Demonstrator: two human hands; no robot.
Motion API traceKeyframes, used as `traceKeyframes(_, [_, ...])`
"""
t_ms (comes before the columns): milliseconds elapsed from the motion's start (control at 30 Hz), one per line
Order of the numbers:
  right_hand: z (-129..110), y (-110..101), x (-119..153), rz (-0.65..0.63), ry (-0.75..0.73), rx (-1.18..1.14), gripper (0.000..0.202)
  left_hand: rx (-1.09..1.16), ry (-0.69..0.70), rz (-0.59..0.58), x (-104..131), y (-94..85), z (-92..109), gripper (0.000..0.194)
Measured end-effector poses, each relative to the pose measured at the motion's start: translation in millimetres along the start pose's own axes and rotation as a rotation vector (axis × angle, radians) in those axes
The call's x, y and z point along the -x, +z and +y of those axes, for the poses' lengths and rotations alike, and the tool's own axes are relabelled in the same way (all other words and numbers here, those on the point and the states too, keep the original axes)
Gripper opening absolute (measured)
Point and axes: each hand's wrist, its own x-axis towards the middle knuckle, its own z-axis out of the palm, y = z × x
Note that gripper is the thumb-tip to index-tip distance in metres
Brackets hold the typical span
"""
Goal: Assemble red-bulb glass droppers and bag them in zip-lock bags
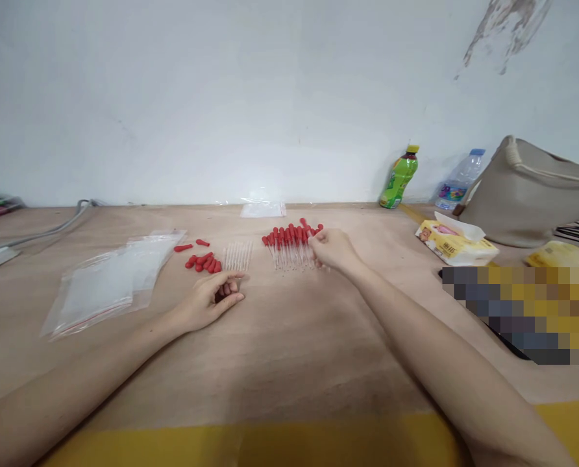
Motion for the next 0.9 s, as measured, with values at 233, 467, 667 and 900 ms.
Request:
traceKeyframes(233, [15.3, -0.8, -27.8, 0.288, 0.123, 0.359, 0.022, 0.022, -0.008, -0.006, -0.7, 0.0, 1.0, 0.026])
traceKeyframes(467, [22.0, 11.9, -28.1, 0.267, 0.177, 0.417, 0.026, 0.019, 0.016, -0.008, -1.8, -0.8, 2.6, 0.018])
traceKeyframes(667, [8.5, 17.7, -14.3, 0.314, 0.028, 0.444, 0.029, 0.026, 0.035, -0.028, -2.4, -2.1, 3.9, 0.015])
traceKeyframes(900, [-45.5, 63.4, 3.8, 0.129, -0.327, 0.499, 0.028, 0.006, 0.031, -0.004, -2.0, -1.3, 5.0, 0.015])
